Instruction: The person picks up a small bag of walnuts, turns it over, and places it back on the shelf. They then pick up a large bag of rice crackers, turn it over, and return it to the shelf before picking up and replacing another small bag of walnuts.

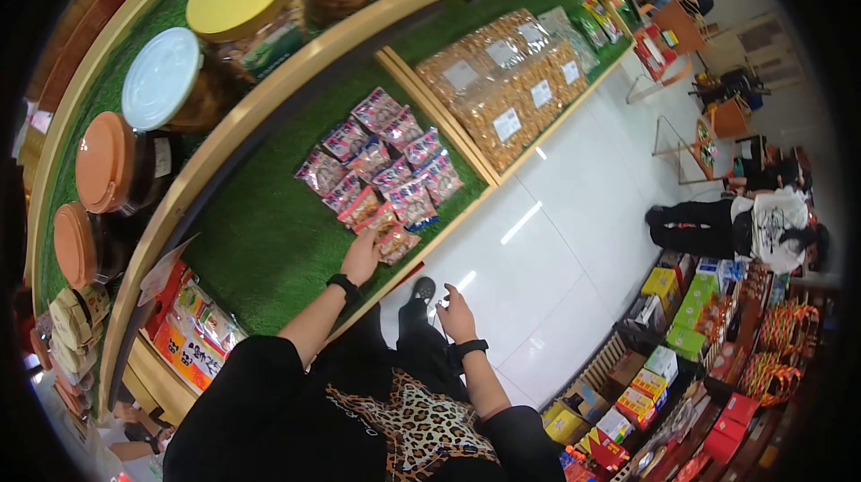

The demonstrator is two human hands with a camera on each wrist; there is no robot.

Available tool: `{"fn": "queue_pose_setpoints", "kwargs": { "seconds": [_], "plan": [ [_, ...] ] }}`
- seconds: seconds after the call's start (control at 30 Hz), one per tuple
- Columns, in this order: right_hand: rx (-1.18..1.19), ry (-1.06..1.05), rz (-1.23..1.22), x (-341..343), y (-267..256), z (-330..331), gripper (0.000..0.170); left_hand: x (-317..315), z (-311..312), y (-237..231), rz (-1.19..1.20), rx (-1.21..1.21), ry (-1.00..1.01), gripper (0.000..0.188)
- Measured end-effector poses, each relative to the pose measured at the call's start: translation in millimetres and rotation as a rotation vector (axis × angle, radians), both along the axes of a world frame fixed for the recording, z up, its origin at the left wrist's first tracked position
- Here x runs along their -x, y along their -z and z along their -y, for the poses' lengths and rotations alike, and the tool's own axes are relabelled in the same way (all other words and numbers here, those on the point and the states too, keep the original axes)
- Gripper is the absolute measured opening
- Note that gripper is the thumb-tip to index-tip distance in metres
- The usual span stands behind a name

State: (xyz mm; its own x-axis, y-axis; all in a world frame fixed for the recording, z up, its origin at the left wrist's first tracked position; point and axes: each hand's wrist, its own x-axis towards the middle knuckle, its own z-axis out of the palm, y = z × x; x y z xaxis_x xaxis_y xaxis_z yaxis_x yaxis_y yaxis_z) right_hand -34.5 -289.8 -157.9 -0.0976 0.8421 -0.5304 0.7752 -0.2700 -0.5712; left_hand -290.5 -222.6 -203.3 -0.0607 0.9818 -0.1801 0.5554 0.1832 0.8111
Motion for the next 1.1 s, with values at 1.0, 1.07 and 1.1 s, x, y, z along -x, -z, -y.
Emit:
{"fn": "queue_pose_setpoints", "kwargs": {
  "seconds": [1.0,1.07,1.1],
  "plan": [
    [-0.318,0.147,-0.215,-302.4,-120.8,13.0,0.031,-249.5,46.2,-224.2,-0.095,-0.352,0.108,0.013],
    [-0.364,0.184,-0.261,-298.6,-139.5,5.3,0.030,-264.2,28.4,-223.7,-0.084,-0.367,0.177,0.013],
    [-0.379,0.208,-0.251,-300.1,-145.9,1.2,0.030,-271.6,18.1,-222.7,-0.075,-0.360,0.208,0.011]
  ]
}}
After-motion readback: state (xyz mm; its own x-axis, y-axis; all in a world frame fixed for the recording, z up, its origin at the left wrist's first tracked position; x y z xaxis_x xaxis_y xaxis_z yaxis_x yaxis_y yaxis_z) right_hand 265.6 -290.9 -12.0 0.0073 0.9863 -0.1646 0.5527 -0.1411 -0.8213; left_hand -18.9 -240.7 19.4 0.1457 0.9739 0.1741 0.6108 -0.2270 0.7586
